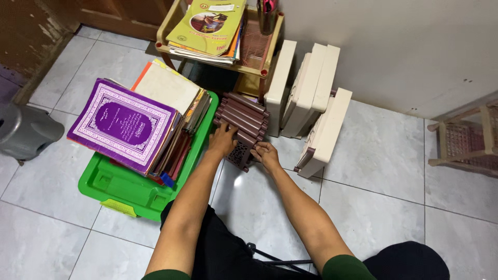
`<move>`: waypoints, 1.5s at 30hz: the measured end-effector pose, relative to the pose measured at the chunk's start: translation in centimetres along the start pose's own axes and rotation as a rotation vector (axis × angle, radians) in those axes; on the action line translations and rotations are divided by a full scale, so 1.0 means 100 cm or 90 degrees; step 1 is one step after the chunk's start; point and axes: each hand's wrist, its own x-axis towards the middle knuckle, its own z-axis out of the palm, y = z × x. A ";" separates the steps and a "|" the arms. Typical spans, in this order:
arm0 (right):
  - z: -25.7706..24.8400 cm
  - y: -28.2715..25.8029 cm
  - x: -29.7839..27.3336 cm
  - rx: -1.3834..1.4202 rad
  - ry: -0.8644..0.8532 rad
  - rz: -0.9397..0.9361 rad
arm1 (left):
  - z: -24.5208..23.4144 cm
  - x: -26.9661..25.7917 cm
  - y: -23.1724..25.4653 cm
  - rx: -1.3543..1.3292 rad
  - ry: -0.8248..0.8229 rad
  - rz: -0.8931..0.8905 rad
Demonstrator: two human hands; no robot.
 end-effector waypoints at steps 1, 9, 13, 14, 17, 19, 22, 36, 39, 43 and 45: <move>-0.002 0.001 0.000 0.040 0.005 0.006 | 0.001 0.001 0.001 -0.005 0.002 -0.004; -0.037 0.012 -0.028 -0.084 -0.031 0.057 | 0.005 0.001 0.010 0.013 0.021 -0.036; -0.088 0.000 -0.063 -0.231 0.012 0.160 | 0.016 0.000 0.018 0.004 0.100 -0.064; -0.101 -0.005 -0.070 -0.272 0.027 0.162 | 0.019 0.002 0.021 -0.003 0.122 -0.072; -0.143 -0.025 -0.088 -0.394 0.137 0.179 | 0.034 0.001 0.029 -0.048 0.225 -0.066; -0.173 -0.048 -0.094 -0.476 0.252 0.058 | 0.045 0.001 0.040 -0.068 0.305 -0.035; -0.203 -0.077 -0.094 -0.479 0.498 -0.052 | 0.059 0.003 0.062 -0.091 0.380 0.028; -0.177 -0.119 -0.072 -0.305 0.251 -0.205 | 0.145 -0.007 0.213 -0.451 0.156 0.211; -0.185 -0.118 -0.079 -0.396 0.325 -0.234 | 0.160 -0.011 0.228 -0.382 0.213 0.224; -0.209 -0.113 -0.094 -0.362 0.304 -0.200 | 0.169 -0.021 0.241 -0.383 0.192 0.282; -0.219 -0.111 -0.099 -0.298 0.276 -0.217 | 0.168 -0.030 0.247 -0.390 0.138 0.227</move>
